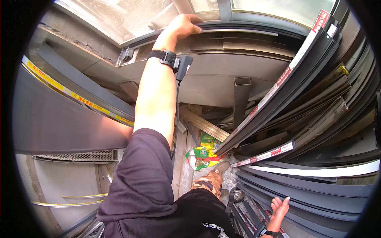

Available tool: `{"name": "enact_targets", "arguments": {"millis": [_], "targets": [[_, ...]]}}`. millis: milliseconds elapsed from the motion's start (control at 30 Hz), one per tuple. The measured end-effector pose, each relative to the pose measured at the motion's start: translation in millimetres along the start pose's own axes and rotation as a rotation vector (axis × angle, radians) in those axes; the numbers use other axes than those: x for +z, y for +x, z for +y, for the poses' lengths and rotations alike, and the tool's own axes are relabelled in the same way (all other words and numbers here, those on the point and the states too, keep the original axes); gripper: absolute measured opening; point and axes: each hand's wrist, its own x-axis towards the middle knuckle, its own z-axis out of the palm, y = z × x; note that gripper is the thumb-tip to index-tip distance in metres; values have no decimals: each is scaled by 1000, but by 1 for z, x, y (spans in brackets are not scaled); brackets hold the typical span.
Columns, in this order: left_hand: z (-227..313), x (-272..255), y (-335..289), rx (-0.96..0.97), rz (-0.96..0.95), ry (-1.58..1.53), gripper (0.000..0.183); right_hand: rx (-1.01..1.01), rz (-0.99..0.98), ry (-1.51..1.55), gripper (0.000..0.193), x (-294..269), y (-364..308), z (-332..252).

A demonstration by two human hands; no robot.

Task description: Gathering and organizing various aluminum or metal extrusion profiles from a storage area.

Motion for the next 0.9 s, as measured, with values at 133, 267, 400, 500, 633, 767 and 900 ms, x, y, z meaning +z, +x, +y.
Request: {"name": "enact_targets", "arguments": {"millis": [133, 267, 400, 500, 633, 767, 900], "targets": [[9, 4, -1, -96, 73, 41, 40, 1, 7, -13, 73, 1, -1, -1], [11, 8, -5, -51, 99, 141, 45, -3, 9, -25, 65, 2, -2, -2], [30, 4, -15, -107, 305, 401, 50, 0, -35, -29, 58, -3, 3, 1], [40, 12, -19, -249, 488, 468, 54, -16, -25, -33, 53, -5, 2, 4], [35, 29, -24, -335, 611, 412, 59, -4, -30, -29, 43, -2, 4, 5], [26, 51, -25, -148, 741, 435, 51, -15, -44, -32, 40, -5, 4, 6], [25, 70, -28, 22, 810, 413, 43, -43, -82, -31, 40, -4, 2, 4]]}}
